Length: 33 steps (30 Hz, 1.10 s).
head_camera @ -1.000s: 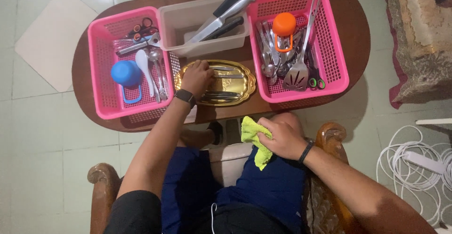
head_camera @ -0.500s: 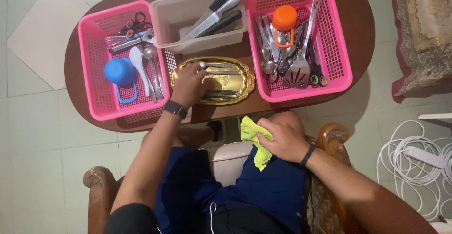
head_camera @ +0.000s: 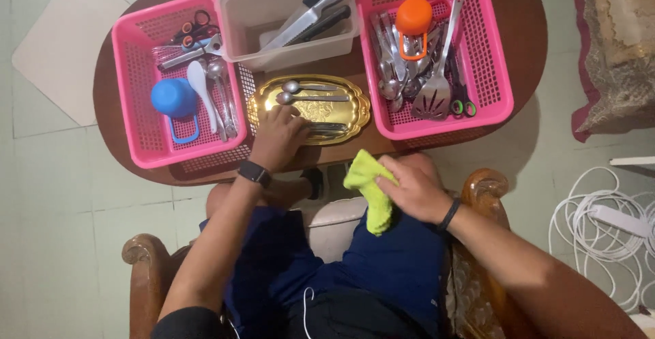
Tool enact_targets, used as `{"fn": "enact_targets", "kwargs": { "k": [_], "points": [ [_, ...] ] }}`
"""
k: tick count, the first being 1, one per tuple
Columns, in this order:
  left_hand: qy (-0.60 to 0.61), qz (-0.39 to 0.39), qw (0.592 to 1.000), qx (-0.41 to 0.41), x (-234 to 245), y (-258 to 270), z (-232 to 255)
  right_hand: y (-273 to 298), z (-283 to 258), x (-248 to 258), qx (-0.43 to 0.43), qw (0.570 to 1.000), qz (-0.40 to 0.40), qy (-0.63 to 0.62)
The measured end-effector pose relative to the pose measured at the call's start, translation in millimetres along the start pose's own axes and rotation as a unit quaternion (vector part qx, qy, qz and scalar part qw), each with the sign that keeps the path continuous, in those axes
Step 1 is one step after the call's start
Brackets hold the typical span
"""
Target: The person sits at a table and wipes multiple pieces of metal cutlery with a yellow cloth. They pick up each item, wipe it, and place it into a gold tray or back into a pink basket. The person handles spoons, forks, and a small knife one at a time.
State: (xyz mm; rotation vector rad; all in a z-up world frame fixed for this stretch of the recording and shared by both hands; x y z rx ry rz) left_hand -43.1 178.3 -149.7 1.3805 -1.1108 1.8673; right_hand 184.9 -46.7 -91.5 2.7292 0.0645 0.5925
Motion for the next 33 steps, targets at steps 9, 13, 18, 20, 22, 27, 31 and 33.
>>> {"fn": "enact_targets", "kwargs": {
  "k": [9,13,18,20,22,27,31,33],
  "points": [
    [0.598,-0.112,0.791,0.064,63,-13,129,-10,27,5,0.059,0.939,0.003,-0.338],
    [0.584,-0.120,0.797,0.098,89,-22,146,-13,23,6,0.092,0.928,0.001,-0.361],
    [0.568,-0.066,0.801,0.179,96,-18,136,-4,-6,12,0.092,0.894,-0.001,-0.438],
    [0.537,-0.047,0.815,0.210,86,-9,133,-5,-13,12,0.107,0.909,0.007,-0.404],
    [0.505,-0.027,0.828,0.242,76,3,138,-5,-14,11,0.120,0.921,0.015,-0.369],
    [0.400,0.091,0.901,0.139,62,32,183,-2,-10,7,0.079,0.944,0.028,-0.318],
    [0.376,0.104,0.910,0.137,69,34,198,-8,-1,9,0.066,0.951,0.050,-0.298],
    [0.432,0.073,0.882,0.176,60,33,194,-9,4,10,0.075,0.961,0.091,-0.251]
  ]
}}
Point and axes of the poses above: each hand's wrist, its own y-axis away from the middle knuckle, its own x-axis out of the back of the hand, z = x × y, the point moved 3 cm from there along -y, towards the middle knuckle, and after that the axes turned 3 degrees about y, right-handed, at the moved point
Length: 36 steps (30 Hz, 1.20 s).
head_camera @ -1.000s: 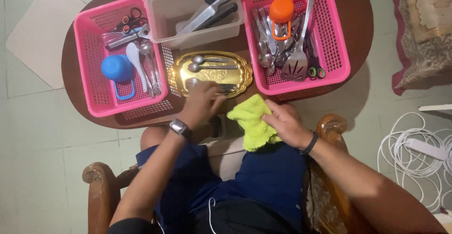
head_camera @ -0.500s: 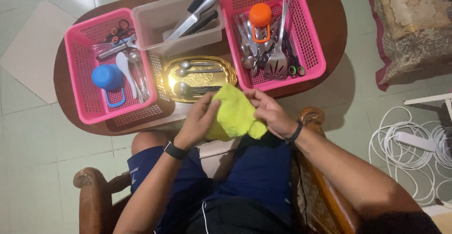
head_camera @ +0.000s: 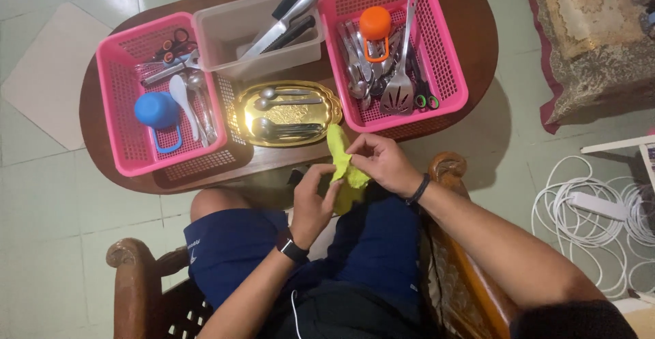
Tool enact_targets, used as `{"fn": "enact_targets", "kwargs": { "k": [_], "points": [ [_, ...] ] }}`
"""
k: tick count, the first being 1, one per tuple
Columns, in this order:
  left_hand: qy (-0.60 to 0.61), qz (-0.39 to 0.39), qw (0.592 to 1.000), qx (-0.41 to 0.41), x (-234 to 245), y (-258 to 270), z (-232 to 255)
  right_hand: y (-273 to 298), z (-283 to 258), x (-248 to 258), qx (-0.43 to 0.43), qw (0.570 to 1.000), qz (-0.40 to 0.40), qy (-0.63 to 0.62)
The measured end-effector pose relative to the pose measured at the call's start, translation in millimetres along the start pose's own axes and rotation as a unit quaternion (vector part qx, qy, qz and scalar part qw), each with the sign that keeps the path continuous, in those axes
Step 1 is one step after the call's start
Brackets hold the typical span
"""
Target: The person sits at a table and wipes multiple pieces of metal cutlery with a yellow cloth. They pick up each item, wipe it, and place it into a gold tray or back into a pink basket. The person handles spoons, forks, and a small knife one at a time.
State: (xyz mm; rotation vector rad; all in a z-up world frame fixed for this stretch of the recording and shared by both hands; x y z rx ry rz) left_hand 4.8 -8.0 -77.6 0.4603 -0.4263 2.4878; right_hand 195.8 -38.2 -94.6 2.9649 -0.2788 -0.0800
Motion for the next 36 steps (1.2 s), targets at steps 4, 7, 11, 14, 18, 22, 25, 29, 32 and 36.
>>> {"fn": "enact_targets", "kwargs": {
  "k": [4,7,11,14,18,22,25,29,32,36],
  "points": [
    [-0.008,0.018,1.000,-0.014,20,-6,14,-1,-3,3,0.044,0.997,0.019,0.054],
    [0.027,0.032,0.999,0.016,35,-11,27,3,-16,3,0.088,0.992,0.011,0.090],
    [-0.049,-0.004,0.999,-0.004,37,-12,31,25,-62,-13,0.062,0.951,-0.015,0.302],
    [-0.155,-0.040,0.983,-0.095,36,-15,49,28,-68,-26,0.078,0.943,-0.057,0.318],
    [-0.194,-0.107,0.955,-0.196,41,-17,84,22,-37,-25,0.169,0.948,-0.127,0.237],
    [-0.238,-0.219,0.944,-0.060,73,-27,92,26,-63,-18,0.110,0.952,-0.090,0.272],
    [-0.374,-0.213,0.903,0.000,110,-32,66,16,-41,-7,0.039,0.902,-0.058,0.426],
    [-0.308,-0.167,0.935,0.060,156,-37,61,7,-19,2,-0.039,0.948,-0.004,0.317],
    [-0.165,-0.128,0.978,0.020,170,-42,81,1,-2,6,-0.053,0.988,0.022,0.141],
    [-0.050,-0.125,0.989,0.065,161,-40,88,5,-6,4,-0.057,0.989,0.087,-0.106]
  ]
}}
Point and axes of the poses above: each hand's wrist, its own y-axis away from the middle knuckle, its own x-axis out of the back of the hand, z = x × y, the point moved 3 cm from there along -y, towards the middle knuckle, and after that the axes turned 3 degrees about y, right-handed, at the moved point
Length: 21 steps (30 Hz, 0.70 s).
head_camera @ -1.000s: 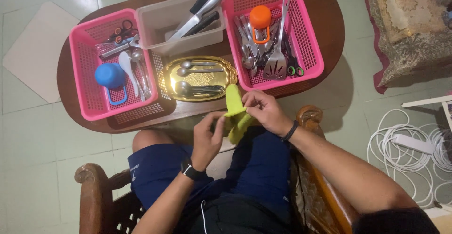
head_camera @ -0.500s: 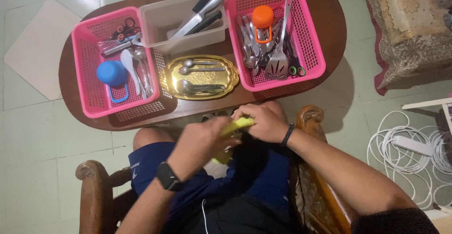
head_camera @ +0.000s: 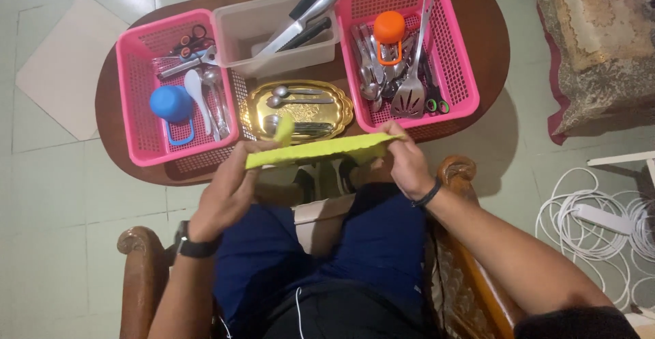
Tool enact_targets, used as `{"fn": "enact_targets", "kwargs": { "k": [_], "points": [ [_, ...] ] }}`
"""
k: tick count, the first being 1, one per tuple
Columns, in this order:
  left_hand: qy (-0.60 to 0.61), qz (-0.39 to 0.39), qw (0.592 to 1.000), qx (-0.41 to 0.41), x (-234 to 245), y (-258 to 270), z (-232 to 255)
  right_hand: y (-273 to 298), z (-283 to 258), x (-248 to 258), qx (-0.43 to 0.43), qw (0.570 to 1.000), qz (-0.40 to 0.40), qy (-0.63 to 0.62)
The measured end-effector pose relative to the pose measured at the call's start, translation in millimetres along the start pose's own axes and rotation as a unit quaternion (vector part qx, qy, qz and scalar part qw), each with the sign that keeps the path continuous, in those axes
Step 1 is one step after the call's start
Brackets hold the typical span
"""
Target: The person sits at a table and wipes multiple pieces of metal cutlery with a yellow cloth. They pick up each item, wipe it, and place it into a gold tray or back into a pink basket. The person handles spoons, forks, and a small knife one at a time.
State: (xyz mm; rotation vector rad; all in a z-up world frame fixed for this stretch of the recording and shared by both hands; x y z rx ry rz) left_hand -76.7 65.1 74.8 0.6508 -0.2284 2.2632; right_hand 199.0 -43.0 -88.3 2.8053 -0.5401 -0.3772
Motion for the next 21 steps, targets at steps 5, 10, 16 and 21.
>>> {"fn": "enact_targets", "kwargs": {
  "k": [5,10,16,21],
  "points": [
    [0.065,0.037,0.996,0.044,-32,-11,-80,2,-9,5,0.048,0.995,0.049,-0.072],
    [0.244,0.129,0.959,0.062,-55,-23,-97,13,-28,1,-0.001,0.993,0.056,-0.103],
    [0.712,0.200,0.609,0.287,-103,-5,-33,1,-13,6,-0.053,0.991,0.013,-0.126],
    [0.636,0.077,0.701,0.313,-183,36,-103,4,-29,23,-0.027,0.975,0.105,-0.193]
  ]
}}
Point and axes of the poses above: each hand's wrist, its own y-axis away from the middle knuckle, its own x-axis out of the back of the hand, z = x × y, the point moved 3 cm from there along -y, towards the middle knuckle, and after that the axes turned 3 degrees about y, right-handed, at the moved point
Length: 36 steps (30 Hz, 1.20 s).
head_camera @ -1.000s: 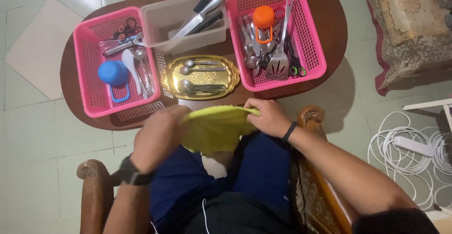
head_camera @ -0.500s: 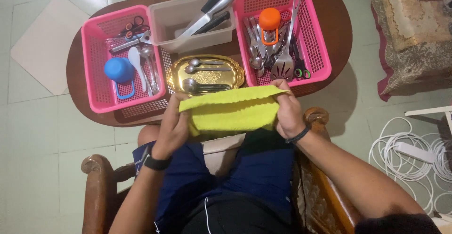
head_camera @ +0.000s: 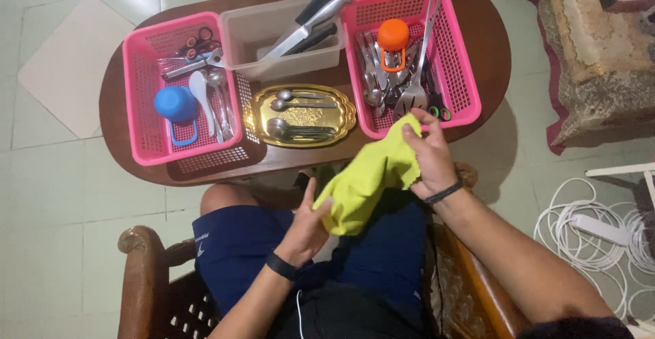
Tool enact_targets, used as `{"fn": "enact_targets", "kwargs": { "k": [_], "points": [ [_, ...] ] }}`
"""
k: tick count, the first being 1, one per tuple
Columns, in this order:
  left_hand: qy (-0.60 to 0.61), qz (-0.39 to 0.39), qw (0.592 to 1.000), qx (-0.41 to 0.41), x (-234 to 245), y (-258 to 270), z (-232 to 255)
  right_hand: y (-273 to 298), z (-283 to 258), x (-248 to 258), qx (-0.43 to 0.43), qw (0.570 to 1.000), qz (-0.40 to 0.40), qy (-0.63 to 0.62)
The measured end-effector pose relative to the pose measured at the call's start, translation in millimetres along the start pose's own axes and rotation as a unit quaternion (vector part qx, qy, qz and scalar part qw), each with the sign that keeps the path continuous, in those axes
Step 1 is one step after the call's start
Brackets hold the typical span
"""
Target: The person sits at a table and wipes multiple pieces of metal cutlery with a yellow cloth. They pick up each item, wipe it, and place it into a gold tray or back into a pink basket. The person handles spoons, forks, and a small knife one at a time.
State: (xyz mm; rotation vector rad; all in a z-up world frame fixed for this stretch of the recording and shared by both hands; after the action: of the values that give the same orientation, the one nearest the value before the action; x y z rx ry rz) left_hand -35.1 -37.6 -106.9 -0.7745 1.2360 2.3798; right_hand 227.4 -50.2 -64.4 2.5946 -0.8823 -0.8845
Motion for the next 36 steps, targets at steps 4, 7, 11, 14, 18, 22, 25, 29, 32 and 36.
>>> {"fn": "enact_targets", "kwargs": {
  "k": [4,7,11,14,18,22,25,29,32,36],
  "points": [
    [-0.066,-0.010,0.998,0.002,-10,5,14,-15,12,14,0.038,0.999,0.015,-0.018],
    [-0.048,0.015,0.999,-0.019,18,-16,11,-24,20,25,0.058,0.998,0.029,0.010],
    [0.008,-0.024,0.999,-0.029,10,-8,9,-16,10,20,0.079,0.995,0.067,-0.002],
    [-0.019,-0.029,0.999,-0.024,8,-3,3,-19,9,23,0.093,0.993,0.078,-0.013],
    [-0.008,0.107,0.991,-0.083,23,-14,9,-4,-3,3,0.132,0.988,0.005,0.080],
    [-0.039,0.138,0.976,-0.163,35,-19,48,2,-4,-12,0.113,0.984,-0.020,0.134],
    [-0.142,0.088,0.956,-0.240,2,17,98,0,7,-7,0.099,0.984,-0.009,0.148],
    [-0.359,0.072,0.789,-0.494,-6,42,147,-9,12,3,0.102,0.983,0.014,0.152],
    [-0.450,0.112,0.665,-0.586,-10,59,172,-12,15,6,0.105,0.982,0.017,0.156],
    [-0.518,0.138,0.592,-0.601,-7,63,185,-15,22,8,0.106,0.983,0.009,0.153]
  ]
}}
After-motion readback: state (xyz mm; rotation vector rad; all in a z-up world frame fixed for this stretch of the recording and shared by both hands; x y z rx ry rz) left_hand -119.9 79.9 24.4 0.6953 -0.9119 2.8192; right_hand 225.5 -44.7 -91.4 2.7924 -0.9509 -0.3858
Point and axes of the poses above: each hand's wrist, its own y-axis away from the middle knuckle, its own x-axis out of the back of the hand, z = x × y, the point moved 3 cm from there along -y, towards the middle knuckle, and after that the axes turned 3 degrees about y, right-handed, at the moved point
